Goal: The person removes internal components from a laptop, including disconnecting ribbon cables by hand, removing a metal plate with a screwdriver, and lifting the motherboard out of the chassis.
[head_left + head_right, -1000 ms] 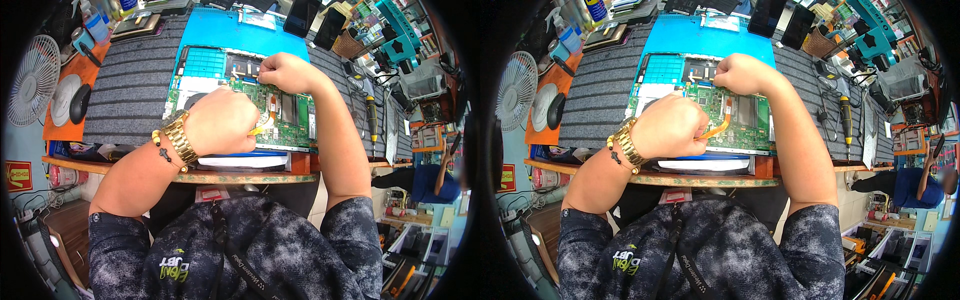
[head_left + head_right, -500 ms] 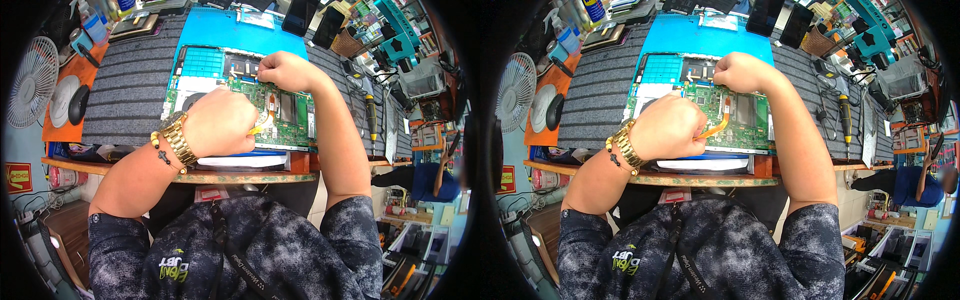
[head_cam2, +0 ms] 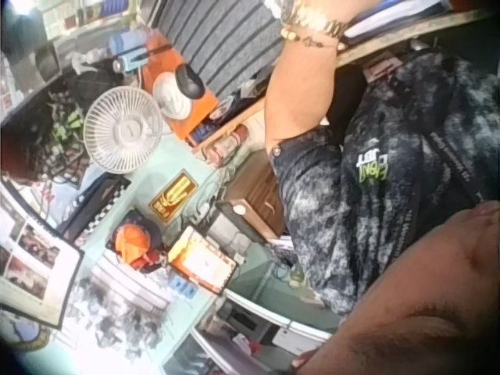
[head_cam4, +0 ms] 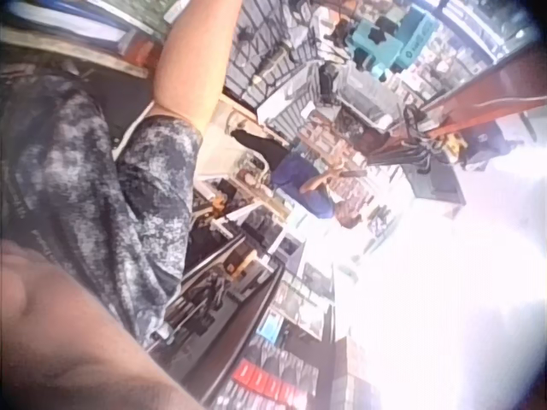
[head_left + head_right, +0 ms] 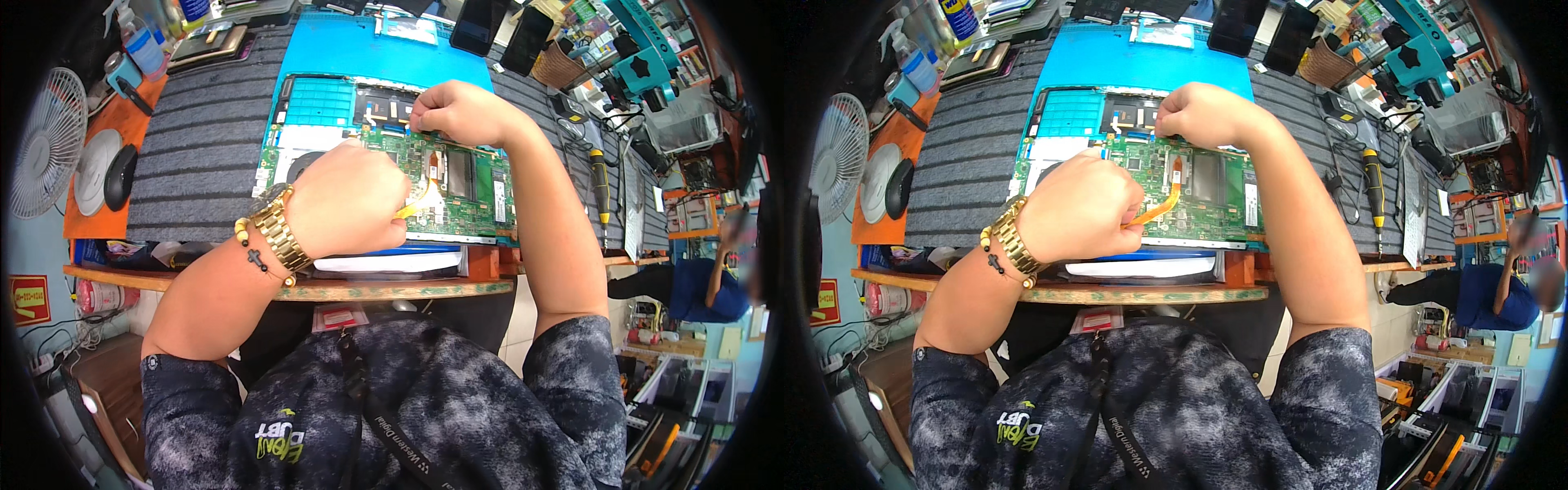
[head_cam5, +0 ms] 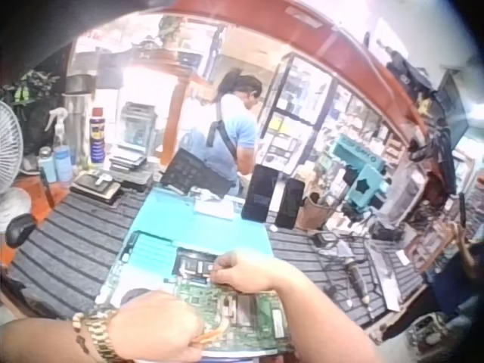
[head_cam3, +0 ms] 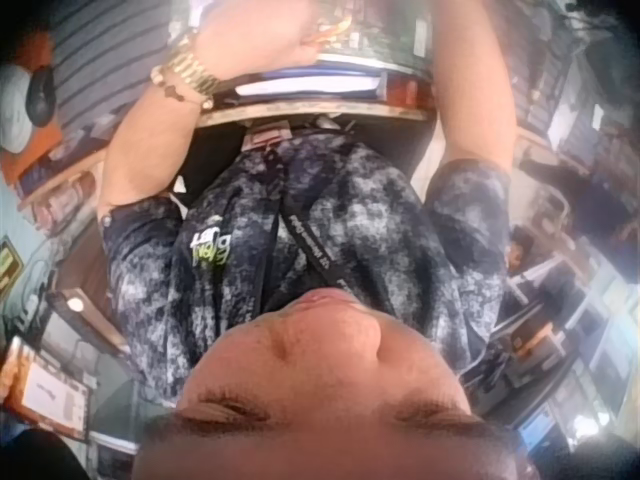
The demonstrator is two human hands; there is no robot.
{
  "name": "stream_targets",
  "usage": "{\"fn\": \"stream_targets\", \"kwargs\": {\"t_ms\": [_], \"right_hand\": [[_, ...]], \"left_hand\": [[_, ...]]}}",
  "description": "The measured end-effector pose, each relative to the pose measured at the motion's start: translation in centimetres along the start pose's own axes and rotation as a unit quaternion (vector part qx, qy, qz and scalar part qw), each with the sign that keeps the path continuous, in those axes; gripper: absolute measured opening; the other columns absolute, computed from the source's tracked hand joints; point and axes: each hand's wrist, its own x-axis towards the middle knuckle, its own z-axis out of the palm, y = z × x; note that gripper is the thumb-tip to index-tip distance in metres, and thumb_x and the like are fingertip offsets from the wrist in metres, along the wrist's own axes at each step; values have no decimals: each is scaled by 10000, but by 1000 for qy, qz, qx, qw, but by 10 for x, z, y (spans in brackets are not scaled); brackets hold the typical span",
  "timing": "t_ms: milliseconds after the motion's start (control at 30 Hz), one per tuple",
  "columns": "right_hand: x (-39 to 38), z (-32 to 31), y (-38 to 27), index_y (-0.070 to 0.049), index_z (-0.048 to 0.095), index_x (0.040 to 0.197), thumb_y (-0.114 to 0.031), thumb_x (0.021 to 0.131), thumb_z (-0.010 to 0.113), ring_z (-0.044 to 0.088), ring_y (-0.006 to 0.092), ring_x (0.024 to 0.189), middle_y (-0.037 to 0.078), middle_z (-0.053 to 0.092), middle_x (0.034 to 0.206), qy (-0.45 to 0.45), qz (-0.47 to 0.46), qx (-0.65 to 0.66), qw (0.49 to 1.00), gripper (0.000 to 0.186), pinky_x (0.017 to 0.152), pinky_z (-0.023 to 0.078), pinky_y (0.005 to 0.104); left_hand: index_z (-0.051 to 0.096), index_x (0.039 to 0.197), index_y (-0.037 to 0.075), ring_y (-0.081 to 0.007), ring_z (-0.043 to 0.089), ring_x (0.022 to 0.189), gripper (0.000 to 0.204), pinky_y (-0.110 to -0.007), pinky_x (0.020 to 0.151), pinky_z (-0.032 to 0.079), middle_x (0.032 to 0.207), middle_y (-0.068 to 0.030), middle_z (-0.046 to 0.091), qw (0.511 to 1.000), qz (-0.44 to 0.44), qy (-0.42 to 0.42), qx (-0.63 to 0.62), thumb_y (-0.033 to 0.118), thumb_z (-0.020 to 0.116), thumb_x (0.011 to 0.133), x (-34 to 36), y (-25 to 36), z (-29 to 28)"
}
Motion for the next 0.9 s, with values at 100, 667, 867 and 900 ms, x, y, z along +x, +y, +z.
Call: {"fn": "stream_targets", "kwargs": {"t_ms": [100,667,867,900], "right_hand": [[-8,-8,10,-22,832,1247,-251,1070,711,684,133,899,18,799,1046,-17,1,91,996,314,834,575,338],[-125,0,98,-2,856,1196,-84,1043,757,672,135,961,44,769,1090,206,27,15,978,200,888,557,317],[-120,8,107,-38,874,1193,-150,1046,728,740,201,973,96,799,1099,229,13,23,973,235,908,594,366],[-119,7,108,-39,875,1192,-153,1044,728,745,203,977,98,801,1097,224,18,24,974,238,907,595,370]], "left_hand": [[725,700,74,-389,732,763,204,-503,832,547,732,-138,737,1000,-2,-8,5,237,805,793,0,0,0],[675,673,82,-376,679,711,241,-481,794,505,686,-111,681,1000,-5,-5,-9,207,843,791,1,1,-4],[759,703,77,-398,705,696,227,-503,769,528,682,-153,723,999,0,-4,-32,269,840,795,2,-1,-5],[761,705,78,-397,704,696,225,-502,771,527,684,-154,726,1000,-2,-5,-31,267,843,794,2,0,-5]]}}
